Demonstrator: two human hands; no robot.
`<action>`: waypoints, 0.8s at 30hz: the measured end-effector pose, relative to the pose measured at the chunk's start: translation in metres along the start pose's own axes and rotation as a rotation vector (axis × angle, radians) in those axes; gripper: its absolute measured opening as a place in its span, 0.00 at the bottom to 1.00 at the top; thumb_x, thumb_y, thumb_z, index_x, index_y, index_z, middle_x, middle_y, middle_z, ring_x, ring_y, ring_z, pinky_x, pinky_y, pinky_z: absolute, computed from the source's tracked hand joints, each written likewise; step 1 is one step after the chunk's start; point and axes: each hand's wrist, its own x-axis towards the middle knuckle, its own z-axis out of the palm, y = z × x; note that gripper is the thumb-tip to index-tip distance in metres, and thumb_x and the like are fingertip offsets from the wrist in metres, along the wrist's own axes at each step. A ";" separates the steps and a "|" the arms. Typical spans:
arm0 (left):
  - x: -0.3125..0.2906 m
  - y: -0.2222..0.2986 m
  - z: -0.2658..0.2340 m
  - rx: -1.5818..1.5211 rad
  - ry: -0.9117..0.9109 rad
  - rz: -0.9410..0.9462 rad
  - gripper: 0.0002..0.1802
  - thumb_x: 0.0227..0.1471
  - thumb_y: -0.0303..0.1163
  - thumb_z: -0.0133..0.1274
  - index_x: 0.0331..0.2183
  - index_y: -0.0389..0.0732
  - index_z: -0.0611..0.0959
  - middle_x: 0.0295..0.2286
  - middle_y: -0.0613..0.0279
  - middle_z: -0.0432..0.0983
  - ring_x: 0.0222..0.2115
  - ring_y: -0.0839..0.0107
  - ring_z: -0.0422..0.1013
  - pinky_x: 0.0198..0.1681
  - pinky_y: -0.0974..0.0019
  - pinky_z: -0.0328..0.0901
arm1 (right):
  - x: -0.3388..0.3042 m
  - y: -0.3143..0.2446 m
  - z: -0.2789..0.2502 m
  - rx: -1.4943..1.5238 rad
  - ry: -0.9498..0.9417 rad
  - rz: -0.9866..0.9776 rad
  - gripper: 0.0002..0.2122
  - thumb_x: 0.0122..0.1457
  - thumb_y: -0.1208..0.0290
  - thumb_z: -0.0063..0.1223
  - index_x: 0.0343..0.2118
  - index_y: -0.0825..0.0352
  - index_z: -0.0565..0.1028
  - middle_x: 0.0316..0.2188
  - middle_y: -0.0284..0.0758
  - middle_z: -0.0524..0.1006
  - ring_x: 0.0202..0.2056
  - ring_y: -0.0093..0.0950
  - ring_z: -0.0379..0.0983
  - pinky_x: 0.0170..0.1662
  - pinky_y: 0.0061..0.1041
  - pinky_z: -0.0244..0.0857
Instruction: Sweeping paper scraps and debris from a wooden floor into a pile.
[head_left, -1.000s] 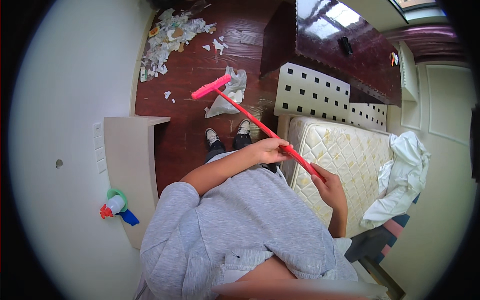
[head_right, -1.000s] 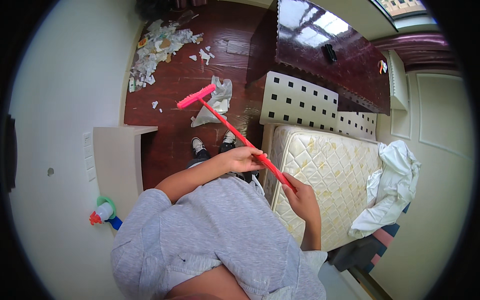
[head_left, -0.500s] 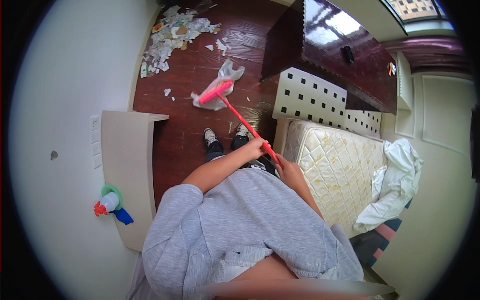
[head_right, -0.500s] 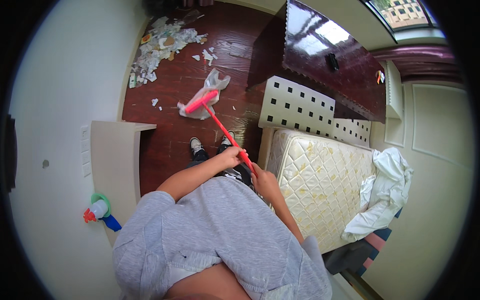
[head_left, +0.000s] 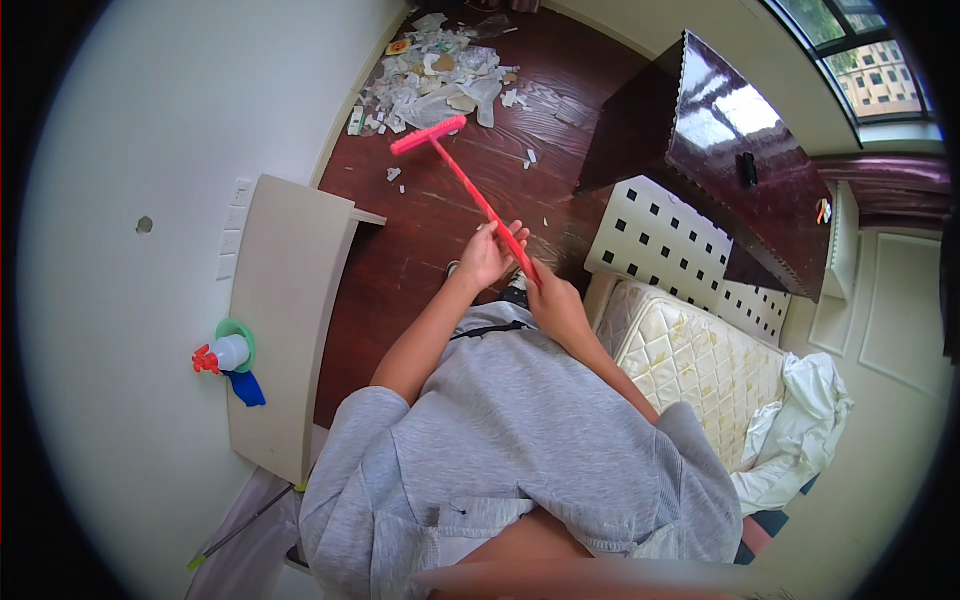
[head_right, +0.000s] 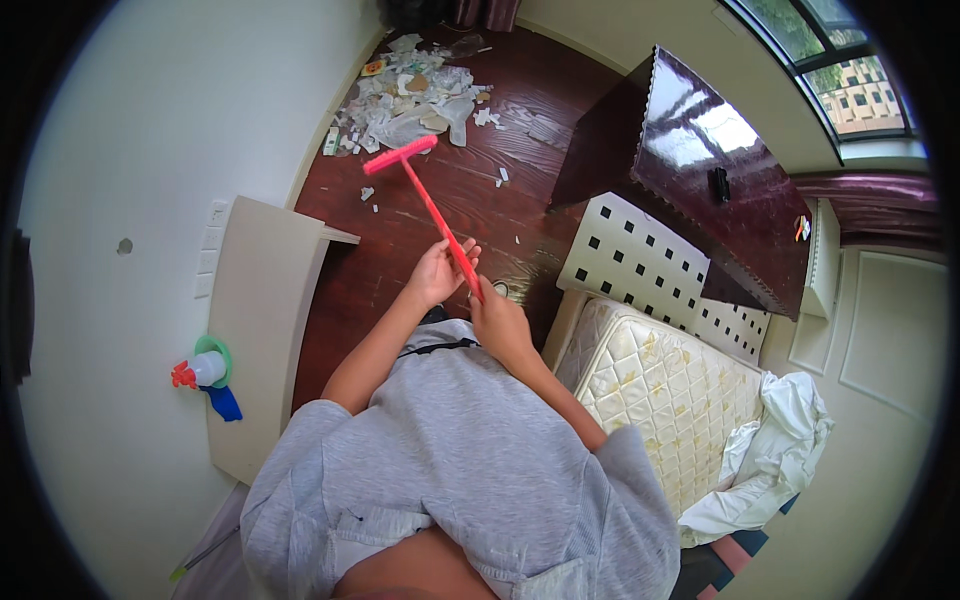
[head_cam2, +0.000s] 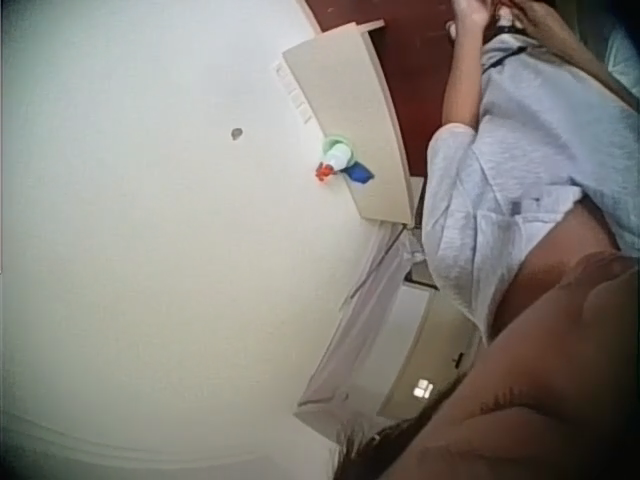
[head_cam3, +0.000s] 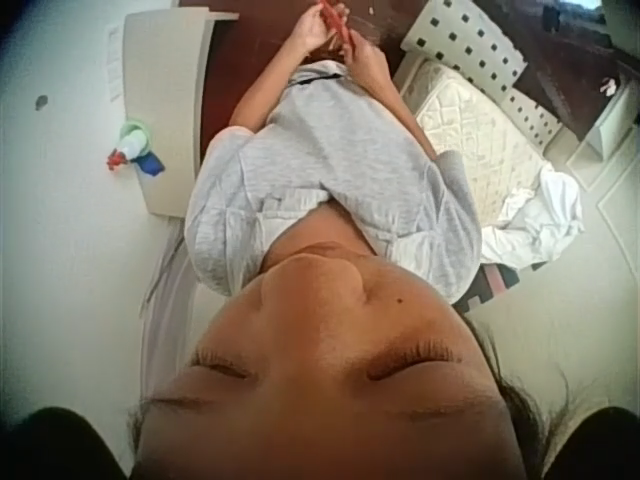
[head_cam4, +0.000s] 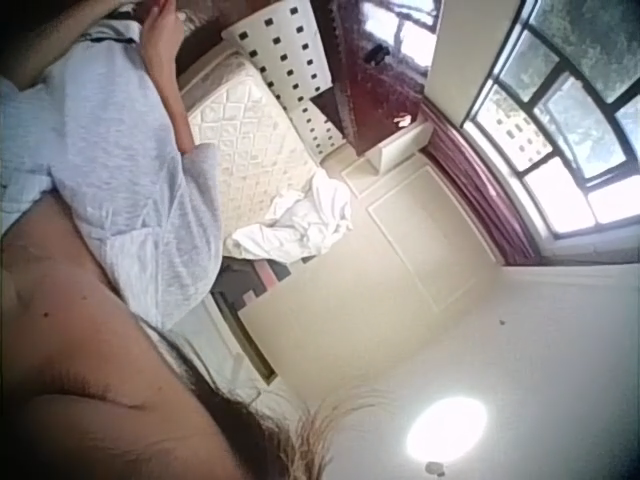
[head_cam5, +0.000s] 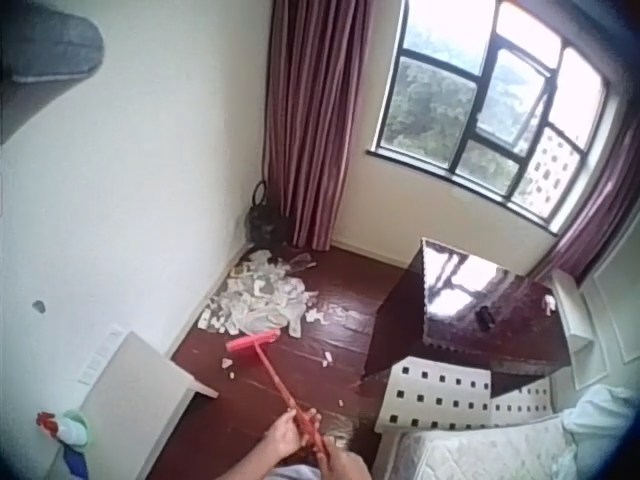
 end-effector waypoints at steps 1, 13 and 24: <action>-0.002 -0.002 0.000 -0.047 0.002 -0.085 0.13 0.50 0.36 0.40 0.31 0.34 0.71 0.33 0.54 0.71 0.37 0.63 0.68 0.43 0.62 0.63 | -0.012 0.003 -0.007 0.000 -0.017 0.024 0.15 0.49 0.67 0.44 0.40 0.68 0.67 0.20 0.49 0.72 0.23 0.47 0.69 0.27 0.42 0.62; 0.006 -0.027 -0.097 -0.259 0.421 -0.060 0.08 0.53 0.33 0.38 0.32 0.38 0.67 0.25 0.61 0.68 0.24 0.72 0.66 0.30 0.69 0.65 | -0.010 -0.023 0.041 -0.290 -0.172 -0.012 0.09 0.49 0.68 0.43 0.30 0.67 0.67 0.16 0.45 0.72 0.20 0.42 0.70 0.23 0.40 0.63; 0.037 0.071 -0.155 0.206 0.487 0.286 0.10 0.52 0.37 0.40 0.34 0.42 0.68 0.23 0.62 0.70 0.22 0.70 0.68 0.26 0.65 0.68 | 0.048 0.004 0.175 -0.221 -0.357 0.110 0.14 0.53 0.65 0.38 0.39 0.68 0.63 0.21 0.50 0.72 0.24 0.49 0.69 0.28 0.46 0.60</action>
